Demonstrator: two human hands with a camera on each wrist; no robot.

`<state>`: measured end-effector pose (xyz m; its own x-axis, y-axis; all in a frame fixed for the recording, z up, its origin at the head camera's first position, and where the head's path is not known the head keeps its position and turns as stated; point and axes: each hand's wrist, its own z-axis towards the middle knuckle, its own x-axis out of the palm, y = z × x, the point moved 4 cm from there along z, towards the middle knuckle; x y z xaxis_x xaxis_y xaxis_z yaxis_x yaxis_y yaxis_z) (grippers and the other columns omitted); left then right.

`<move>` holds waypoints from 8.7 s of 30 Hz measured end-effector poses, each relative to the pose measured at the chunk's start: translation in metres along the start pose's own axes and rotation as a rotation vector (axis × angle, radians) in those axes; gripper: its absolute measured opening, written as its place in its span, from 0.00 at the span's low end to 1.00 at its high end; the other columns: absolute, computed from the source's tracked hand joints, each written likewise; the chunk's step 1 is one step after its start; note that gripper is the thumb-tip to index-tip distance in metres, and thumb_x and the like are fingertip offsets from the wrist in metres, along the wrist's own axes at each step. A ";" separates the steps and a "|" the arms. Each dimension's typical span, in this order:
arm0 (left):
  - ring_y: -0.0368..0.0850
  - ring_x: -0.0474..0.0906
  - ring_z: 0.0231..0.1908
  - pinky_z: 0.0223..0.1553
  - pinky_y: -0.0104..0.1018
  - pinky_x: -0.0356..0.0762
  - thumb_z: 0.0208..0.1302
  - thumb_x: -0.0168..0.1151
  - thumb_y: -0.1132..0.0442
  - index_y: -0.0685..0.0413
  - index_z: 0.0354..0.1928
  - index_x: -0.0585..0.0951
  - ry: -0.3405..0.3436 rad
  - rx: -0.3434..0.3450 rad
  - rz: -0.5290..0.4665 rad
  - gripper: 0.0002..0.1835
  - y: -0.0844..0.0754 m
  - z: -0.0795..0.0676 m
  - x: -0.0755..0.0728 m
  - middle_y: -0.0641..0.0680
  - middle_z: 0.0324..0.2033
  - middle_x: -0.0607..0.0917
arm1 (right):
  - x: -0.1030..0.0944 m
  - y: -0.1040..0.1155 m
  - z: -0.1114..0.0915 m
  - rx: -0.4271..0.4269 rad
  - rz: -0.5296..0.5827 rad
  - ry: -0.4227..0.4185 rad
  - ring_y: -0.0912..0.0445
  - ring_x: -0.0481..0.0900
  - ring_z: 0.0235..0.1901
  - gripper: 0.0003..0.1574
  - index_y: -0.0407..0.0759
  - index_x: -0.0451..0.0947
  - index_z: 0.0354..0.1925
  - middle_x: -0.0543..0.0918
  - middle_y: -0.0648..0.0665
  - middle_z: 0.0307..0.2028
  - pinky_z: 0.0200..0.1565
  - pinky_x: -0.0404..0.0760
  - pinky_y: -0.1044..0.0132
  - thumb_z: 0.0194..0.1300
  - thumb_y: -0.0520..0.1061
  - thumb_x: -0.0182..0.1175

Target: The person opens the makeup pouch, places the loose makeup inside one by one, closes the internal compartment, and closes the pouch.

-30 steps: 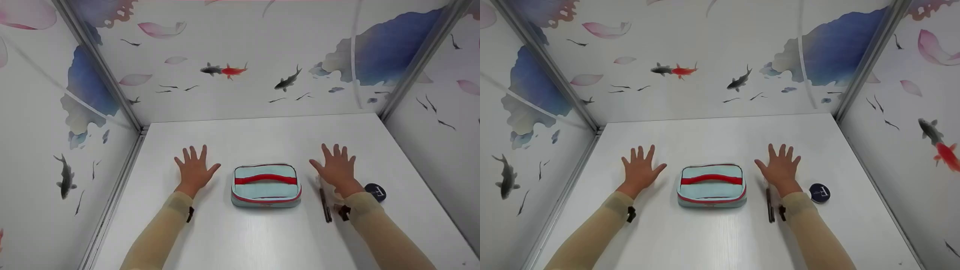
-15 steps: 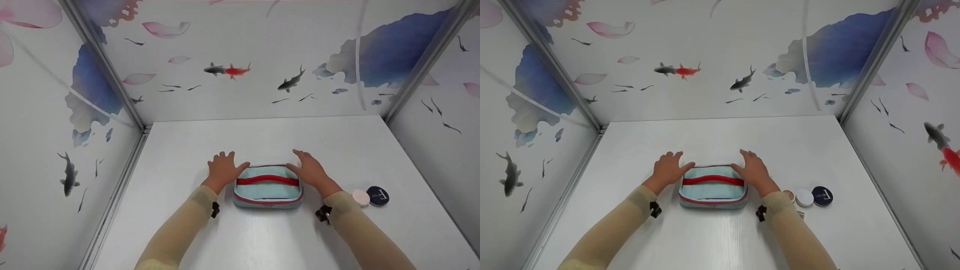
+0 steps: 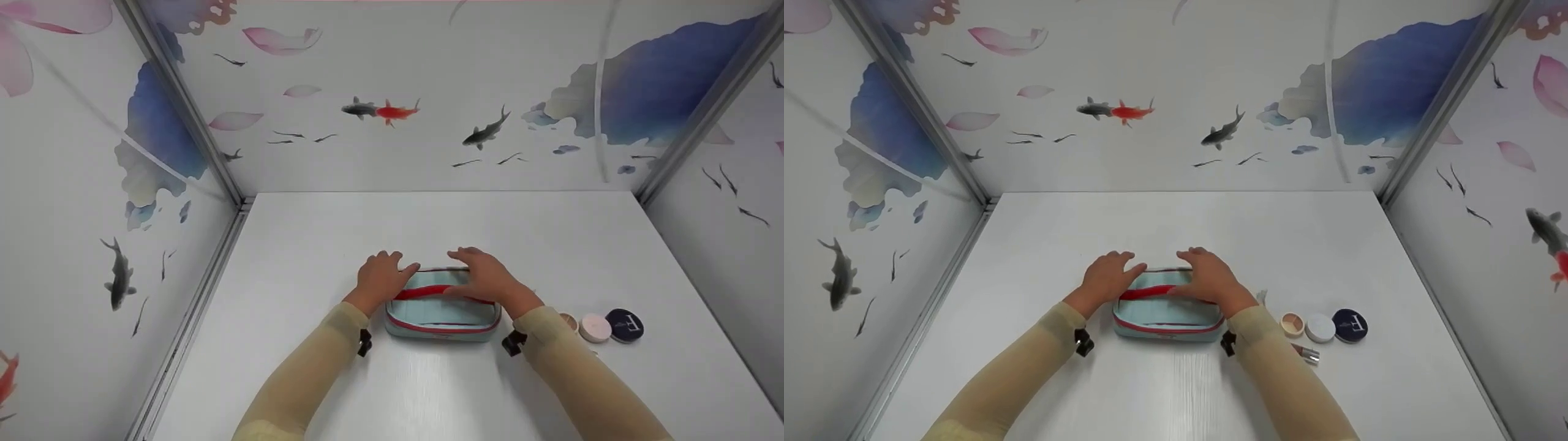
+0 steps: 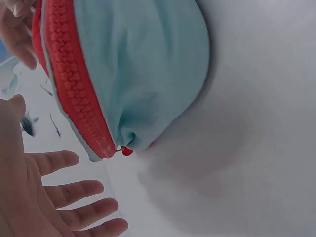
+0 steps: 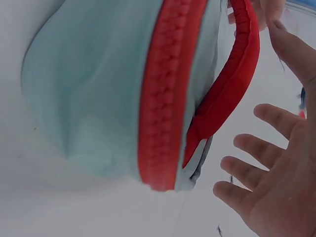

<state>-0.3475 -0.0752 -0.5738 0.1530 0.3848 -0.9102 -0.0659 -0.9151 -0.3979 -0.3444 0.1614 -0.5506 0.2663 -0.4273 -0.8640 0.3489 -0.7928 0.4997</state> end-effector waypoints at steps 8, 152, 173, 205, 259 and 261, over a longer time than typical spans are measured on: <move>0.58 0.77 0.69 0.72 0.57 0.73 0.80 0.48 0.35 0.50 0.73 0.78 -0.003 -0.001 -0.052 0.34 0.009 0.002 0.003 0.57 0.68 0.82 | 0.011 0.019 0.019 0.010 0.051 0.093 0.40 0.72 0.73 0.50 0.46 0.77 0.73 0.79 0.40 0.71 0.73 0.73 0.40 0.56 0.57 0.81; 0.45 0.73 0.36 0.44 0.41 0.79 0.70 0.64 0.64 0.56 0.41 0.86 -0.023 0.139 -0.097 0.04 0.057 -0.030 0.012 0.51 0.32 0.83 | 0.043 0.027 0.082 0.157 -0.253 0.281 0.50 0.80 0.42 0.23 0.43 0.87 0.42 0.88 0.46 0.39 0.56 0.85 0.52 0.50 0.46 0.86; 0.45 0.75 0.37 0.46 0.41 0.81 0.69 0.66 0.63 0.56 0.43 0.87 -0.050 0.091 -0.168 0.06 0.055 -0.056 0.013 0.50 0.33 0.83 | 0.045 0.023 0.085 0.188 -0.205 0.285 0.50 0.80 0.44 0.24 0.44 0.87 0.43 0.88 0.47 0.40 0.57 0.85 0.51 0.49 0.46 0.87; 0.40 0.74 0.34 0.40 0.33 0.79 0.67 0.69 0.63 0.52 0.42 0.88 -0.170 0.111 -0.271 0.04 0.049 -0.099 0.028 0.47 0.32 0.85 | 0.045 0.023 0.081 0.163 -0.254 0.258 0.48 0.80 0.41 0.20 0.45 0.87 0.39 0.87 0.45 0.37 0.55 0.85 0.50 0.51 0.47 0.86; 0.36 0.74 0.32 0.39 0.31 0.81 0.63 0.71 0.65 0.50 0.36 0.86 -0.240 0.129 -0.252 0.03 0.008 -0.130 0.035 0.47 0.30 0.84 | 0.045 0.017 0.074 0.241 -0.160 0.238 0.48 0.81 0.45 0.28 0.47 0.86 0.45 0.87 0.47 0.40 0.54 0.83 0.50 0.48 0.50 0.87; 0.36 0.74 0.32 0.39 0.31 0.81 0.63 0.71 0.65 0.50 0.36 0.86 -0.237 0.132 -0.258 0.02 0.007 -0.130 0.036 0.46 0.30 0.84 | 0.044 0.017 0.072 0.256 -0.164 0.244 0.48 0.81 0.46 0.28 0.47 0.86 0.46 0.87 0.47 0.41 0.54 0.83 0.49 0.48 0.50 0.87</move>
<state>-0.2139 -0.0839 -0.5947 -0.0505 0.6325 -0.7729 -0.1843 -0.7665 -0.6152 -0.3919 0.0978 -0.5847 0.4422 -0.1946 -0.8756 0.1772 -0.9380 0.2980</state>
